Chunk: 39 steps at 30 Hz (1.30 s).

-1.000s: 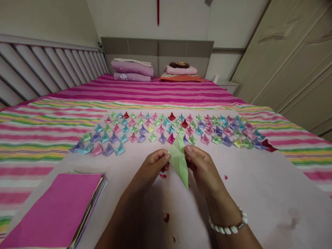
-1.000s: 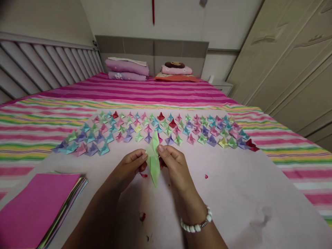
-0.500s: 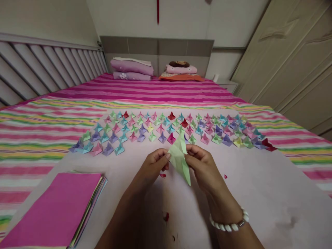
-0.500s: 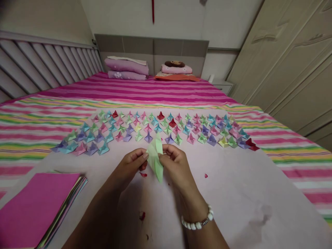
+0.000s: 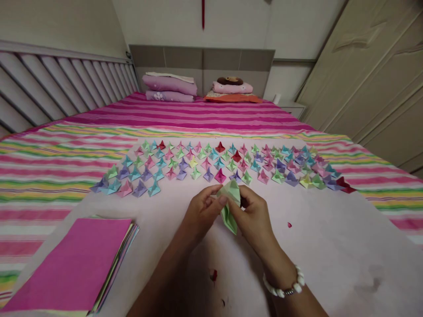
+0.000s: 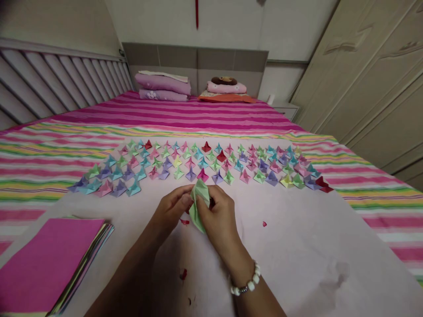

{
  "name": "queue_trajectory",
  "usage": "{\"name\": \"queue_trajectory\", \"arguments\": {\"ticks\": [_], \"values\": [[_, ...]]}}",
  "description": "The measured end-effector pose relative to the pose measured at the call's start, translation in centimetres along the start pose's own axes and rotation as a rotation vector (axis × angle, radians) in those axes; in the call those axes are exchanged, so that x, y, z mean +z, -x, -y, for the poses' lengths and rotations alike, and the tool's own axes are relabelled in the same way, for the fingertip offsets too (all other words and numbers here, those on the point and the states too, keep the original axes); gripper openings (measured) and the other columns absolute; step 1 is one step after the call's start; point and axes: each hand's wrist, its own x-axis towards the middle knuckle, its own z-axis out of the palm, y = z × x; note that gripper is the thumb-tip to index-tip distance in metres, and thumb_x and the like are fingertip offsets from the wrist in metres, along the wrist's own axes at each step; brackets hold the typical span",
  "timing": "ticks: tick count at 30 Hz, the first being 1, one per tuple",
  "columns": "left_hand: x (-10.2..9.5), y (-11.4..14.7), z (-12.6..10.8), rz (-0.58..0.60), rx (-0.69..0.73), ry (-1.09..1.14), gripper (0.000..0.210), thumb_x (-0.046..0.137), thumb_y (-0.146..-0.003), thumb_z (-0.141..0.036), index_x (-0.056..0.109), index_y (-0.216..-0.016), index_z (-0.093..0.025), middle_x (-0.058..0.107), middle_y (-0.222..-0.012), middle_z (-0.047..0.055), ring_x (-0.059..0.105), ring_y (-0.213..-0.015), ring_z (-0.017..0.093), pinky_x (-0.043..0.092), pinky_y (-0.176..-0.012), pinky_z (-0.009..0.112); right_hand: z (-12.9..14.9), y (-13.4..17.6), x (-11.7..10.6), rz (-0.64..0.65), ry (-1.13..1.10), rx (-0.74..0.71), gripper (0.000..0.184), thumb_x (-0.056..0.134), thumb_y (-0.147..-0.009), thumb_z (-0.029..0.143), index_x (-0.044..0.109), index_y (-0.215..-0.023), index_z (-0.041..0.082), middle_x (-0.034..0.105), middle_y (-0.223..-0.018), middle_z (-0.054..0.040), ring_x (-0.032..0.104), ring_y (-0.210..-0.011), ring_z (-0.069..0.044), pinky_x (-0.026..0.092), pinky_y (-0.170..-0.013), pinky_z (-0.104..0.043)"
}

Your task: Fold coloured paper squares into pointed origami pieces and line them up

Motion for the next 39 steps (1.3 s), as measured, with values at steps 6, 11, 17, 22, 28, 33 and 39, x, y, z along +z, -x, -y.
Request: {"name": "queue_trajectory", "arguments": {"ticks": [6, 11, 17, 22, 28, 33, 39], "values": [[0.7, 0.6, -0.8, -0.044, 0.101, -0.282, 0.031, 0.066, -0.078, -0.032, 0.065, -0.104, -0.016, 0.065, -0.095, 0.006, 0.059, -0.078, 0.017, 0.046, -0.066, 0.027, 0.3, 0.2, 0.2, 0.011, -0.032, -0.080, 0.016, 0.058, -0.077, 0.012, 0.071, -0.075, 0.022, 0.062, -0.073, -0.0016, 0.056, -0.068, -0.018, 0.042, -0.061, -0.029], [0.9, 1.0, -0.9, -0.127, 0.126, -0.439, 0.036, 0.057, -0.085, -0.026, 0.062, -0.120, -0.018, 0.067, -0.113, 0.010, 0.063, -0.092, 0.023, 0.049, -0.081, 0.034, 0.0, 0.0, -0.1, -0.018, -0.022, -0.020, 0.013, 0.059, -0.078, 0.015, 0.070, -0.076, 0.021, 0.060, -0.071, -0.0009, 0.054, -0.064, -0.016, 0.040, -0.057, -0.028], [1.1, 1.3, -0.7, -0.243, 0.116, -0.462, 0.046, 0.058, -0.076, -0.011, 0.062, -0.121, -0.014, 0.068, -0.121, 0.013, 0.060, -0.116, 0.028, 0.041, -0.103, 0.040, 0.0, -0.1, 0.1, -0.005, -0.002, -0.055, 0.018, 0.057, -0.076, 0.011, 0.072, -0.076, 0.021, 0.063, -0.074, -0.0016, 0.056, -0.067, -0.017, 0.041, -0.058, -0.028], [0.8, 1.1, -0.4, -0.255, 0.072, -0.317, 0.045, 0.054, -0.070, -0.003, 0.069, -0.109, -0.019, 0.072, -0.112, 0.008, 0.067, -0.102, 0.026, 0.051, -0.087, 0.036, -0.4, -0.1, 0.1, -0.054, -0.063, -0.025, 0.022, 0.059, -0.071, 0.011, 0.075, -0.080, 0.024, 0.068, -0.081, -0.0032, 0.060, -0.072, -0.019, 0.042, -0.059, -0.029], [0.2, 0.7, -0.4, -0.157, 0.038, -0.067, 0.034, 0.057, -0.069, -0.009, 0.073, -0.096, -0.021, 0.072, -0.112, 0.005, 0.067, -0.099, 0.025, 0.055, -0.077, 0.033, -0.5, -0.5, -0.4, -0.073, -0.201, -0.003, 0.025, 0.057, -0.065, 0.010, 0.075, -0.075, 0.024, 0.069, -0.086, -0.0046, 0.063, -0.084, -0.022, 0.046, -0.068, -0.032], [-0.4, 0.4, -0.5, -0.105, -0.012, 0.115, 0.024, 0.068, -0.069, -0.018, 0.075, -0.092, -0.019, 0.067, -0.125, 0.007, 0.065, -0.107, 0.025, 0.055, -0.084, 0.034, -0.4, -0.6, -1.1, -0.055, -0.221, -0.006, 0.026, 0.055, -0.068, 0.012, 0.076, -0.074, 0.025, 0.070, -0.094, -0.0057, 0.062, -0.094, -0.024, 0.047, -0.080, -0.036], [-0.6, 0.3, -0.1, -0.165, 0.165, 0.023, 0.033, 0.063, -0.067, -0.007, 0.075, -0.095, -0.019, 0.064, -0.128, 0.009, 0.057, -0.121, 0.026, 0.048, -0.101, 0.038, -0.4, -0.5, -1.0, 0.022, -0.621, 0.253, 0.024, 0.057, -0.081, 0.027, 0.074, -0.097, 0.024, 0.071, -0.105, -0.0057, 0.064, -0.097, -0.025, 0.050, -0.080, -0.037]]}}
